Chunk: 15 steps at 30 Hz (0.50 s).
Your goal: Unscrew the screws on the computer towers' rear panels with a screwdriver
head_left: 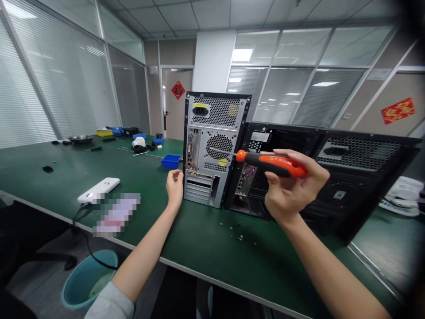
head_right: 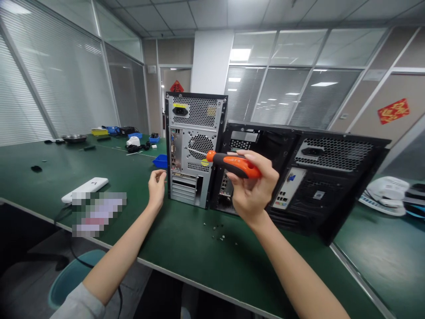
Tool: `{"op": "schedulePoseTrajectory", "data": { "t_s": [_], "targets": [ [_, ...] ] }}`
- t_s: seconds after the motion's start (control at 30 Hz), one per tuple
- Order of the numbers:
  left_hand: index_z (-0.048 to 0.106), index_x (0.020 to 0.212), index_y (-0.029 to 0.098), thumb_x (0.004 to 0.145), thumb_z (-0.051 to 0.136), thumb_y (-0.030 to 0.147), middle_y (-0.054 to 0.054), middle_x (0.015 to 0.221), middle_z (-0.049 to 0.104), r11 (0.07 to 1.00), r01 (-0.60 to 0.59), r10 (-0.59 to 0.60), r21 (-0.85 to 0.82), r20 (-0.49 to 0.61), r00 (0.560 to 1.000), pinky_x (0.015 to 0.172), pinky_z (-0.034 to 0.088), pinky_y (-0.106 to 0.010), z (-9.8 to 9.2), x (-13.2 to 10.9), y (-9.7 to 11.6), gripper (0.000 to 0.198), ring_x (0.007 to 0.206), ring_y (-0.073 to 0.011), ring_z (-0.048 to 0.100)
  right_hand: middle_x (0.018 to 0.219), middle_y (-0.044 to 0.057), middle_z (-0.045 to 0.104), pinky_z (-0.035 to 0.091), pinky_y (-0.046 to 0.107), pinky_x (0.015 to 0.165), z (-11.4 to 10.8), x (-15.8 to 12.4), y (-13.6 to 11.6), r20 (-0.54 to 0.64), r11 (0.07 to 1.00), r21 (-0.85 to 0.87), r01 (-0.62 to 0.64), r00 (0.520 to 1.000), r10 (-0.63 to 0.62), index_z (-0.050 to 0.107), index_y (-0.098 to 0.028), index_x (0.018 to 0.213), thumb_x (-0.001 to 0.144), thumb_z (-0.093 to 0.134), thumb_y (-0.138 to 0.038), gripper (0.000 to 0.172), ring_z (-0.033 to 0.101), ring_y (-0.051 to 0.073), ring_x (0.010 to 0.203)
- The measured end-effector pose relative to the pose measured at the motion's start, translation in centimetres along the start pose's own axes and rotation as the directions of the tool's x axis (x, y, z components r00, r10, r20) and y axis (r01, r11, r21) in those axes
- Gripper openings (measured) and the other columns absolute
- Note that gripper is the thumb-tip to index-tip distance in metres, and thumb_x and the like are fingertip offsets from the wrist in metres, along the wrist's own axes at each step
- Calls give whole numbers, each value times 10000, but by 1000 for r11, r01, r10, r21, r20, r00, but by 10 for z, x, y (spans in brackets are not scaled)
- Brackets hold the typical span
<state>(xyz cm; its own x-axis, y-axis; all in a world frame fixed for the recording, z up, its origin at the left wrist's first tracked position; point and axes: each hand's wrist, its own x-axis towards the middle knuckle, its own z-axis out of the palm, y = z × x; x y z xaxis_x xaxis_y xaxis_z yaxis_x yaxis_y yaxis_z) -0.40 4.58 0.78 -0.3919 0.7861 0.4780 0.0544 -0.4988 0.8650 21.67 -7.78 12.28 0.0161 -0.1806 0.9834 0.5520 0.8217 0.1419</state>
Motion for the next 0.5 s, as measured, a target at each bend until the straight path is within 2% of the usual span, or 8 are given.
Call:
{"op": "schedulePoseTrajectory", "data": {
  "t_s": [0.13, 0.23, 0.37, 0.5],
  "targets": [
    [565, 1117, 215, 799, 545, 247, -76, 1177, 608, 999, 9, -11, 30, 66, 998, 957, 452, -368, 2, 4, -7, 320, 1063, -205, 584, 1126, 63, 556, 568, 453, 813, 23, 9, 7, 115, 983, -46, 175, 979, -169, 403, -281, 1289, 822, 610, -201, 517, 636, 214, 975],
    [495, 1281, 255, 816, 546, 232, -59, 1344, 539, 999, -12, 7, 35, 152, 988, 1052, 396, -390, 2, 6, -10, 468, 1224, -219, 517, 1129, 69, 549, 579, 395, 825, 41, 15, 7, 154, 916, -105, 387, 916, -369, 360, -255, 1324, 845, 576, -182, 530, 611, 194, 1044],
    [421, 1374, 283, 840, 548, 253, -23, 1421, 485, 999, -47, 42, 19, 227, 973, 1129, 312, -381, 0, 5, -7, 550, 1323, -205, 437, 1166, 65, 518, 581, 426, 879, 69, 22, 4, 212, 872, -75, 484, 862, -460, 361, -243, 1298, 864, 508, -112, 476, 557, 198, 1158],
    [454, 1359, 286, 876, 521, 312, -15, 1422, 490, 998, -54, 55, -14, 218, 974, 1144, 280, -368, 3, 9, 2, 488, 1326, -195, 439, 1175, 102, 523, 557, 458, 938, 93, 26, 5, 224, 827, 23, 562, 803, -552, 438, -195, 1205, 827, 513, -44, 414, 513, 251, 1229]
  ]
}}
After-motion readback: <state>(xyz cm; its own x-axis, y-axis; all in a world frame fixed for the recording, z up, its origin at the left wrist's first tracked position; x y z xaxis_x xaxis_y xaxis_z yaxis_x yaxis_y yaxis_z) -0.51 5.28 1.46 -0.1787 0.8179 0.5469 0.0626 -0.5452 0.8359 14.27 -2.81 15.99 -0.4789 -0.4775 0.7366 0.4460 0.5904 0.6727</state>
